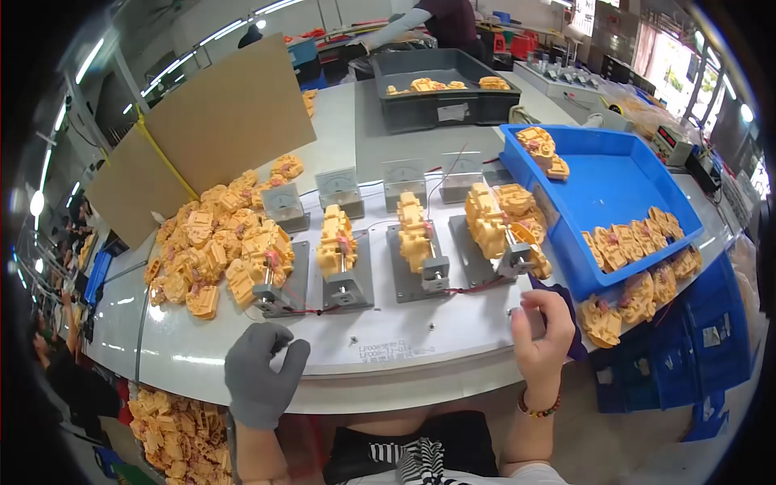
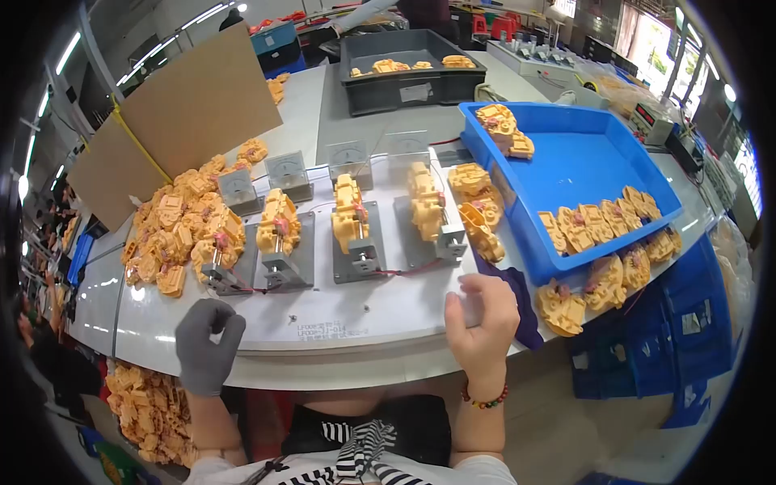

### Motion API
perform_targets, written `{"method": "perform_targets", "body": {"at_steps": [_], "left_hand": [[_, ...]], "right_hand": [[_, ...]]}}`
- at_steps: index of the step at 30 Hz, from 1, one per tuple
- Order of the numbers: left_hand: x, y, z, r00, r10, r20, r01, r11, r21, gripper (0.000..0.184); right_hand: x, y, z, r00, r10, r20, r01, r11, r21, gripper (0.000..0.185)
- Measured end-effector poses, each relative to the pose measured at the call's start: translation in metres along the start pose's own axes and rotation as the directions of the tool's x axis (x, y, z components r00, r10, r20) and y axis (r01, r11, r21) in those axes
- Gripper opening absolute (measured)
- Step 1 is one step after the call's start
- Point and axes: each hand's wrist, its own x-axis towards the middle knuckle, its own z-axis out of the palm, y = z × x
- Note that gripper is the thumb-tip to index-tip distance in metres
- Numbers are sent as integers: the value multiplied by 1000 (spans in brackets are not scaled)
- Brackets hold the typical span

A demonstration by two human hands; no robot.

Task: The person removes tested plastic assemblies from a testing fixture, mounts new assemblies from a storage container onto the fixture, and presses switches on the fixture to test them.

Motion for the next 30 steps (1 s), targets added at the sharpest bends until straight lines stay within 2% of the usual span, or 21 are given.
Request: {"method": "perform_targets", "body": {"at_steps": [1,3,6,9,12,14,17,18,21,24,27,30], "left_hand": [[-6,-23,13,998,38,-52,-36,998,42,11],[-11,-50,30,981,120,-150,-102,987,128,9],[-13,-54,38,977,47,-208,-41,999,33,8],[-10,-50,38,988,-6,-152,-2,999,-49,9],[-11,-55,41,985,-50,-165,37,996,-84,11],[-13,-58,41,984,-20,-178,15,1000,-27,12],[-15,-45,40,952,101,-290,-95,995,34,14],[-16,-34,40,930,153,-334,-142,988,57,14],[-7,6,45,932,298,-207,-315,948,-53,10],[2,7,68,969,248,6,-246,964,-101,12],[2,4,73,963,267,-28,-268,961,-65,15],[3,2,71,960,278,15,-275,956,-98,16]], "right_hand": [[2,6,4,991,-113,75,122,984,-130,15],[-2,9,12,995,-93,32,95,990,-101,10],[-5,9,20,998,-62,-31,59,995,-82,6],[-10,12,22,998,-51,-42,49,997,-63,6],[-13,21,21,995,-87,-41,85,996,-34,6],[-10,21,21,994,-109,-21,108,993,-58,7],[-1,-11,17,971,-239,13,229,914,-335,8],[-1,-24,19,960,-280,11,266,898,-352,9],[-9,-50,41,964,-182,197,189,982,-18,9],[-9,-52,66,929,-155,335,192,978,-77,10],[-13,-51,66,931,-86,354,113,992,-55,10],[-9,-55,69,930,-129,343,183,975,-129,12]]}}
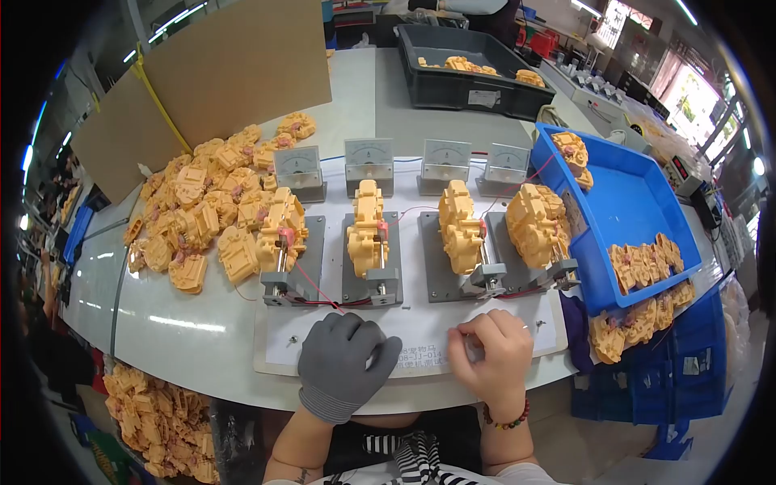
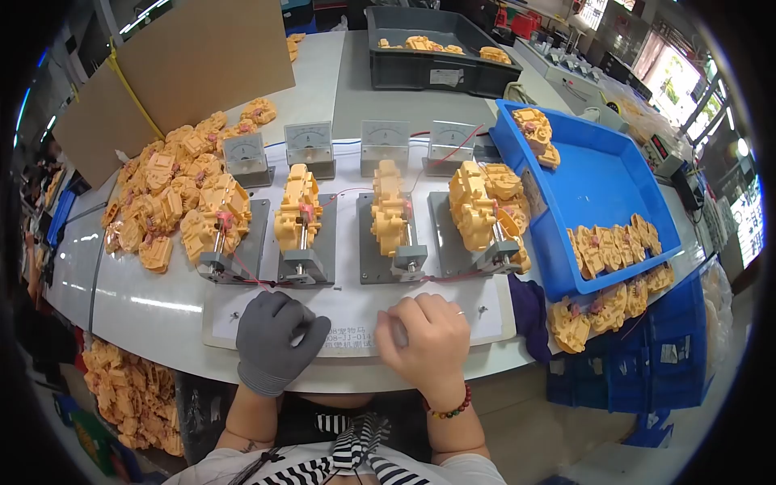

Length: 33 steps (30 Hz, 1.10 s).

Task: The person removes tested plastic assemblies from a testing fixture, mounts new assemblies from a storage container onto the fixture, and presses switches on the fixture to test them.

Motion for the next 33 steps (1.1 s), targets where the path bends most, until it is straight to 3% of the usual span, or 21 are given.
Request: {"method": "perform_targets", "body": {"at_steps": [9,12,14,16,18,19,21,23,24,27,30,33], "left_hand": [[0,0,2,999,33,-40,-32,999,28,16],[-2,-2,-2,995,78,-65,-79,997,-25,18],[-10,-7,-26,988,81,-134,-114,959,-258,22],[-23,-25,-50,934,5,-356,-72,982,-174,30],[-14,-38,-62,831,-263,-490,154,955,-252,24],[-6,-50,-65,860,-266,-436,139,944,-301,31],[7,-60,-63,822,-558,-110,484,788,-381,46],[6,-87,-51,887,-460,-27,367,741,-563,55],[9,-93,-50,916,-402,11,314,697,-645,60],[8,-95,-54,927,-359,110,312,573,-758,63],[6,-93,-52,961,-275,2,195,675,-712,57],[6,-90,-56,946,-316,70,253,587,-769,69]], "right_hand": [[-1,-1,-3,998,8,61,-5,999,-48,11],[-6,3,-12,1000,25,11,-27,978,208,11],[-4,9,-33,975,55,-217,22,941,339,22],[-8,38,-51,908,97,-408,35,952,303,38],[7,52,-57,848,345,-402,-155,887,436,48],[13,53,-57,858,423,-293,-243,835,494,51],[25,57,-53,842,535,-68,-403,708,580,57],[27,72,-40,914,403,-46,-319,783,534,66],[29,65,-46,916,394,75,-351,699,622,66],[35,61,-44,891,453,30,-289,514,808,68],[33,59,-48,913,406,52,-242,433,868,75],[28,74,-53,916,383,121,-280,393,876,77]]}}
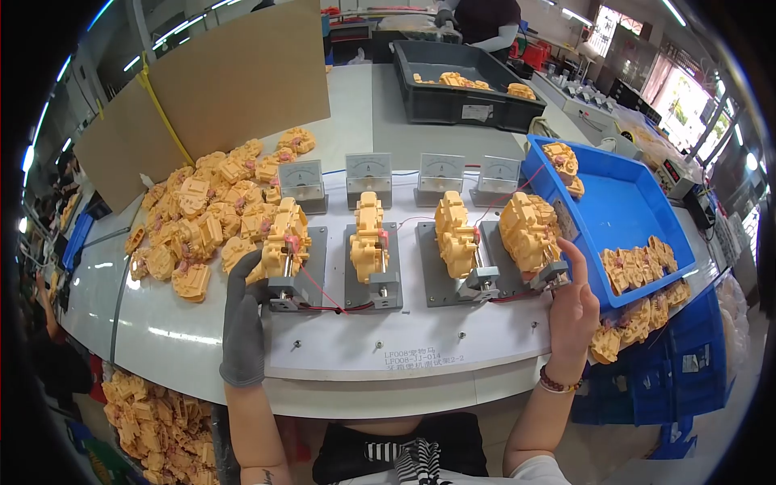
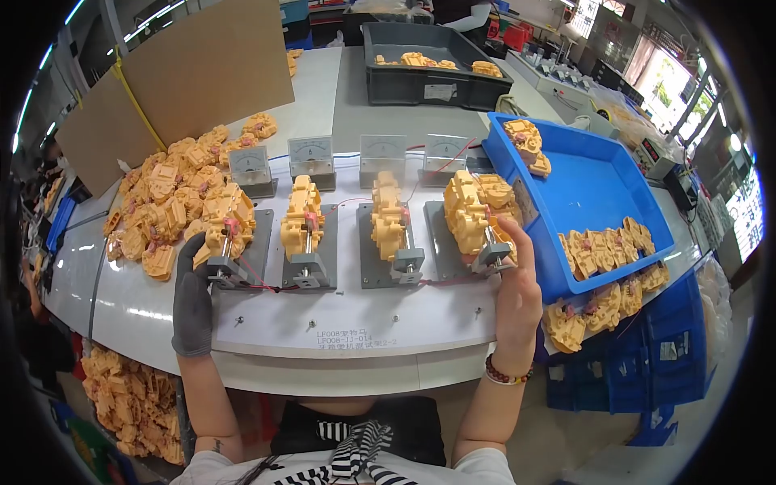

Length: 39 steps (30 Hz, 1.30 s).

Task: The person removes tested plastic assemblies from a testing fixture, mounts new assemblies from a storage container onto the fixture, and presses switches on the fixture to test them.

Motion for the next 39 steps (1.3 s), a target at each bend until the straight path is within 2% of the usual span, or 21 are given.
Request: {"method": "perform_targets", "body": {"at_steps": [3,6,8,10,13,19,28,30,32,34,39], "left_hand": [[-1,1,4,1000,4,-2,-4,998,-59,70],[0,4,8,999,7,-35,-9,998,-56,68],[-1,2,8,999,-5,-39,2,997,-75,68],[-1,1,7,1000,-8,-23,6,997,-75,68],[-3,2,6,1000,-13,23,14,999,-37,68],[-4,-3,1,1000,-8,22,8,1000,16,66],[-3,3,6,1000,0,27,1,1000,-16,67],[-3,1,5,999,7,32,-7,1000,-8,67],[-4,2,5,1000,9,30,-10,1000,21,66],[-4,1,6,1000,10,29,-11,999,33,66],[-3,-2,6,1000,13,16,-13,1000,23,64]], "right_hand": [[2,-2,-7,998,35,53,-33,999,-41,77],[7,0,3,1000,6,16,-5,997,-76,76],[11,-3,3,997,35,73,-28,996,-89,73],[18,-11,-10,961,126,248,-102,989,-108,66],[24,-10,-9,958,170,232,-137,979,-151,59],[16,-3,3,987,98,125,-72,978,-196,51],[13,-2,2,987,106,121,-88,986,-145,52],[12,0,4,988,129,88,-116,984,-136,62],[12,1,2,986,124,111,-117,990,-73,65],[12,5,-8,979,89,184,-99,994,44,59],[12,8,-11,982,66,178,-75,996,46,64]]}}
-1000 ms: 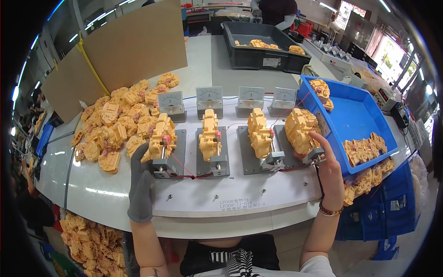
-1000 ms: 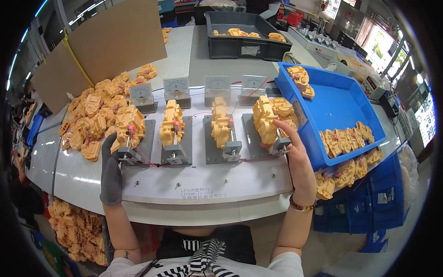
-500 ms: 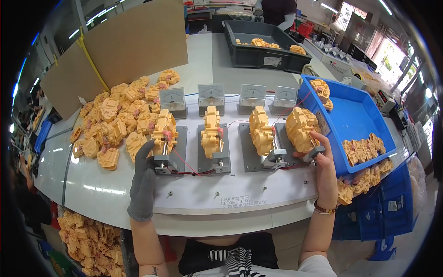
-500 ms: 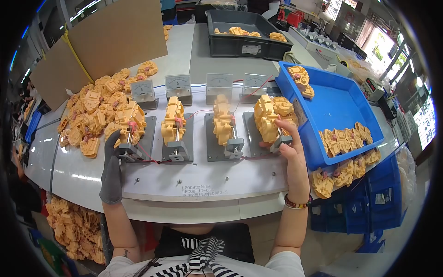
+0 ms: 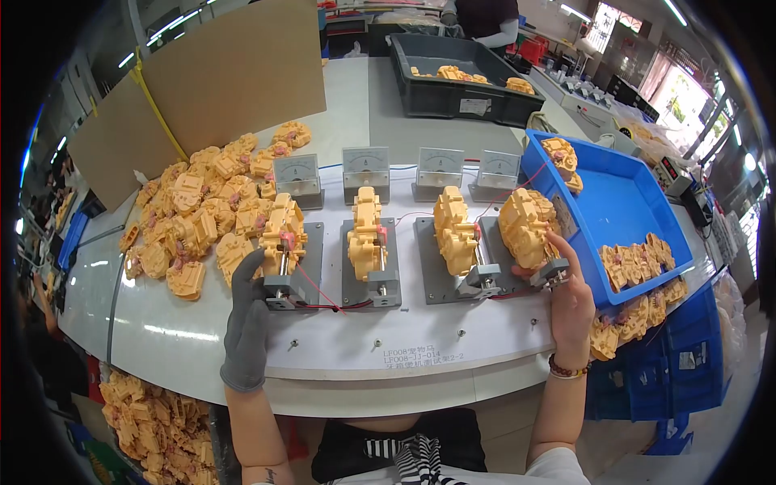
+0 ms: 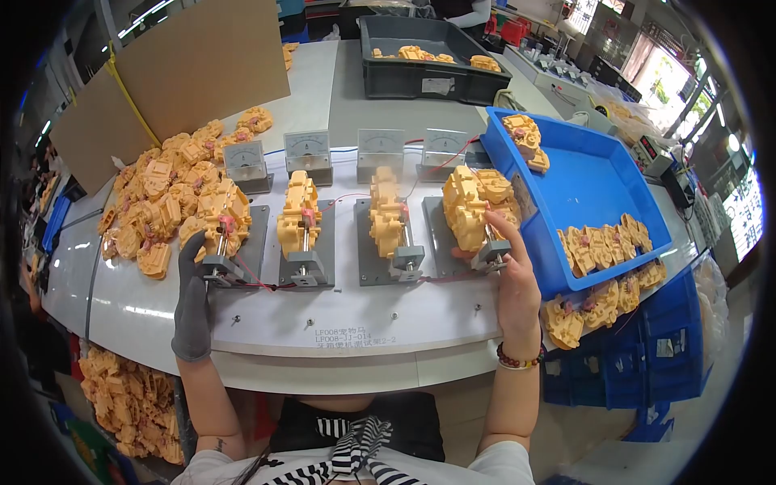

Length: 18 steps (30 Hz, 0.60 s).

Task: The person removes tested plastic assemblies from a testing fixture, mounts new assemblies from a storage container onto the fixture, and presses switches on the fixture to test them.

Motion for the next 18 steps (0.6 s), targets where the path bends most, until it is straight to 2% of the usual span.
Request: {"method": "perform_targets", "body": {"at_steps": [12,18], "left_hand": [[-1,5,1,999,-36,24,38,996,-77,62],[-2,3,1,1000,-8,14,8,1000,-28,63]], "right_hand": [[0,-1,2,1000,14,-15,-15,999,-33,63],[0,-4,7,1000,-4,-4,4,999,-46,65]]}}
